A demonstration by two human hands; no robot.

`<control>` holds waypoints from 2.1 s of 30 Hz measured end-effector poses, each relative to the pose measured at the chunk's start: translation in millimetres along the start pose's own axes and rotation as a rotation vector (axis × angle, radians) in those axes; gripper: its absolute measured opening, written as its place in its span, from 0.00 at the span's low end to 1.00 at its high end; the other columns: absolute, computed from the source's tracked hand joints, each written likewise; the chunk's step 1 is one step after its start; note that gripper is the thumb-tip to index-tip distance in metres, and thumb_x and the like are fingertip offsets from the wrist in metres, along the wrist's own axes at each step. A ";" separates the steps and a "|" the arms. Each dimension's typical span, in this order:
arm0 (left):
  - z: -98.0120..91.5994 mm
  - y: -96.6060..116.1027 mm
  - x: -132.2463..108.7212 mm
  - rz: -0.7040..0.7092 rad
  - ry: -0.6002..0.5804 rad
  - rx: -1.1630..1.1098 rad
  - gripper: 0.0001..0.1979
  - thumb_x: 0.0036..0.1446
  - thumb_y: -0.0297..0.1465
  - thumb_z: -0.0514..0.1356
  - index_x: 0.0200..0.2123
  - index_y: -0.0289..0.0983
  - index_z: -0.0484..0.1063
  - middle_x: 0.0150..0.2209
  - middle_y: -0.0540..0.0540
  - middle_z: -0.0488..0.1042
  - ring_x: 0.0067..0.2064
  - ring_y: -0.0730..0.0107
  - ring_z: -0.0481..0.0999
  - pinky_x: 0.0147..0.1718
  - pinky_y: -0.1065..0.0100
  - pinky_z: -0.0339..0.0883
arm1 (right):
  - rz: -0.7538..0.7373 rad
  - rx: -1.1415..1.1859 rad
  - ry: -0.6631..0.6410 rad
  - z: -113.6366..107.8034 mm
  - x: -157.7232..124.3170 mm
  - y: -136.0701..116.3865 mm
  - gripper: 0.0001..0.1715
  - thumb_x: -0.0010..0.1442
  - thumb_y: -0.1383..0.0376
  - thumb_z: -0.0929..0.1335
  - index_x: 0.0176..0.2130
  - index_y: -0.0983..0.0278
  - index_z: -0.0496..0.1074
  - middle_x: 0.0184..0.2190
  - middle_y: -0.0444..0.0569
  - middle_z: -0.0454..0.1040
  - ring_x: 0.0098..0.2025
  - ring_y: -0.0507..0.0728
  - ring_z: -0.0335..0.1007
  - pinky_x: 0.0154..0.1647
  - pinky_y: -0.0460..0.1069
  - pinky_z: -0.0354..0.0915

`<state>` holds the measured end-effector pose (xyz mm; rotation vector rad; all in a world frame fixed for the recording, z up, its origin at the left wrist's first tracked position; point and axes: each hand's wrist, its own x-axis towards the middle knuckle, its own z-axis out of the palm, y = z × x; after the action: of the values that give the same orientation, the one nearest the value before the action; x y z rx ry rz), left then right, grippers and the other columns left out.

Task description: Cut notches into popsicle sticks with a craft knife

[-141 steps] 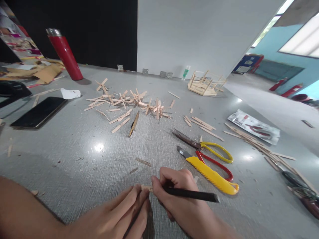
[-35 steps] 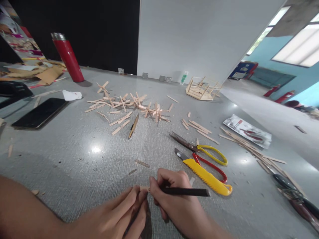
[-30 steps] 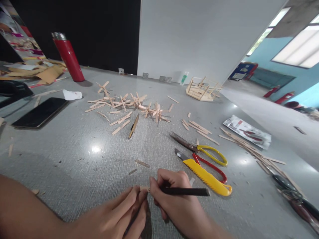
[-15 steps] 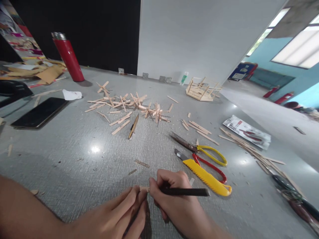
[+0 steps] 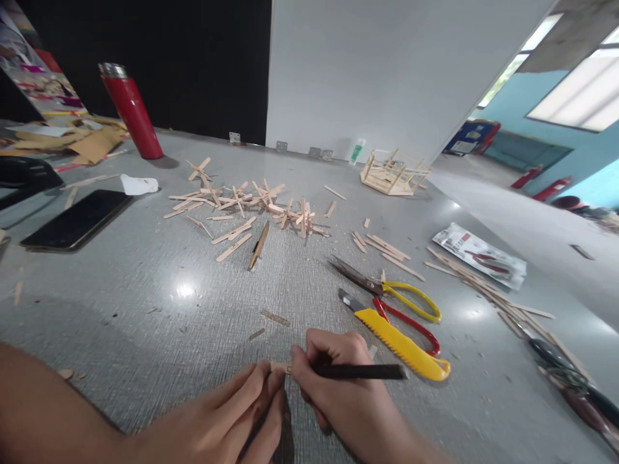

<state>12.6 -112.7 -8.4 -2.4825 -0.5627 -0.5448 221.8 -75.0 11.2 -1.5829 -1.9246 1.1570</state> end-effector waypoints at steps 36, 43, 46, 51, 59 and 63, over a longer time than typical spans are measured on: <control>1.9 0.5 -0.5 -0.009 0.001 0.021 0.14 0.67 0.30 0.58 0.49 0.26 0.78 0.45 0.38 0.83 0.46 0.58 0.82 0.51 0.62 0.72 | 0.018 0.035 0.034 -5.2 -1.8 1.7 0.25 0.64 0.60 0.69 0.20 0.60 0.57 0.12 0.35 0.58 0.11 0.46 0.56 0.14 0.42 0.50; 4.0 -0.7 -0.7 -0.015 0.015 0.022 0.15 0.68 0.32 0.58 0.48 0.27 0.78 0.44 0.38 0.83 0.46 0.57 0.82 0.50 0.61 0.72 | 0.034 0.012 0.033 -5.2 -1.1 1.9 0.25 0.65 0.59 0.69 0.20 0.60 0.58 0.11 0.35 0.58 0.11 0.46 0.57 0.14 0.42 0.51; 2.7 -1.0 -0.8 -0.001 0.006 0.031 0.14 0.68 0.32 0.59 0.48 0.27 0.78 0.45 0.38 0.83 0.46 0.58 0.81 0.51 0.61 0.71 | 0.042 0.027 0.031 -5.1 -2.3 1.9 0.25 0.65 0.59 0.69 0.21 0.60 0.57 0.12 0.35 0.59 0.11 0.46 0.57 0.14 0.42 0.50; 1.9 -0.3 -0.9 -0.006 0.015 0.015 0.16 0.69 0.33 0.58 0.48 0.26 0.78 0.45 0.37 0.82 0.46 0.58 0.81 0.51 0.61 0.70 | 0.030 0.041 0.034 -5.1 -2.5 -0.6 0.25 0.65 0.59 0.69 0.20 0.60 0.59 0.11 0.35 0.58 0.11 0.46 0.56 0.14 0.42 0.51; 3.6 0.3 -1.9 -0.005 0.000 0.017 0.16 0.69 0.32 0.56 0.49 0.26 0.77 0.45 0.37 0.82 0.46 0.58 0.81 0.50 0.62 0.72 | 0.050 0.079 0.034 -4.9 -1.7 -2.4 0.25 0.65 0.58 0.70 0.21 0.60 0.59 0.12 0.35 0.59 0.11 0.46 0.57 0.13 0.42 0.50; 2.4 -0.2 -1.6 0.015 0.001 0.041 0.13 0.67 0.28 0.58 0.49 0.27 0.78 0.46 0.38 0.82 0.47 0.58 0.81 0.50 0.62 0.71 | 0.067 0.092 0.029 -4.1 -1.9 -0.8 0.26 0.64 0.57 0.70 0.21 0.60 0.58 0.14 0.37 0.62 0.11 0.46 0.58 0.13 0.42 0.50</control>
<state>11.8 -111.6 -11.0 -2.4455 -0.5495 -0.5241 224.9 -75.5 14.6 -1.6171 -1.7869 1.2240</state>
